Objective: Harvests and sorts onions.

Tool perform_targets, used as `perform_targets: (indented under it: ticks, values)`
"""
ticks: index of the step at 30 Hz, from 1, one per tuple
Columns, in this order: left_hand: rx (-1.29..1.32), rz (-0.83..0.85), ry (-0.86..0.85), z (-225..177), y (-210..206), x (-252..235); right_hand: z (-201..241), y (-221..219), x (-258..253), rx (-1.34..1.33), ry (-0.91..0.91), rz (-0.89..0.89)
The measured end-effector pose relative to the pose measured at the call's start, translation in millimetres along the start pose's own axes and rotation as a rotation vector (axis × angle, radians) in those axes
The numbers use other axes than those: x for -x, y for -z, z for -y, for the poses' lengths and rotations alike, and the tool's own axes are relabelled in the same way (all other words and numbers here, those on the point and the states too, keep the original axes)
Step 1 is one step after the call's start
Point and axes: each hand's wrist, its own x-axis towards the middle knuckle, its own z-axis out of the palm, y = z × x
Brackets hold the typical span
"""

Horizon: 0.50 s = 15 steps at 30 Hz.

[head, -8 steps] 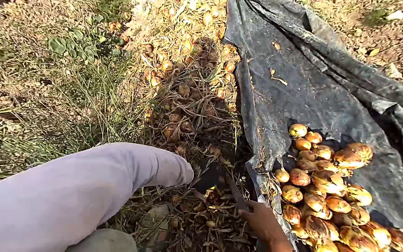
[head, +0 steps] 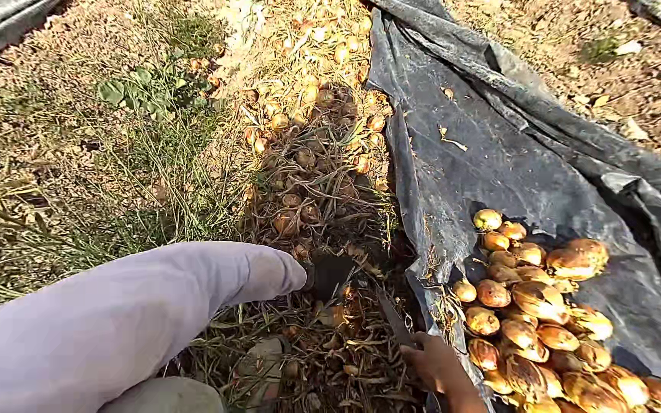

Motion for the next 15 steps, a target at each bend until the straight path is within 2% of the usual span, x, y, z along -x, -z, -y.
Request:
perform_targets:
  ticks: [4,7,10,12,15]
  values:
    - [-0.023,0.035,-0.01,19.2,-6.8,0.1,11.2,-10.8,-8.8,0.03,0.013,0.021]
    - [-0.011,0.073,-0.032,34.5,-5.2,-17.8,20.4,-15.1,-13.5,0.064,0.02,0.049]
    - [0.166,-0.049,-0.146,50.9,2.0,-36.6,32.0,-19.5,-18.5,0.079,0.052,0.085]
    - [0.292,-0.129,-0.279,53.4,6.6,-42.1,44.9,-23.8,-23.3,0.046,0.168,0.086]
    - [0.574,-0.108,-0.31,46.6,20.7,-34.8,53.8,-32.0,-26.1,-0.209,0.443,-0.15]
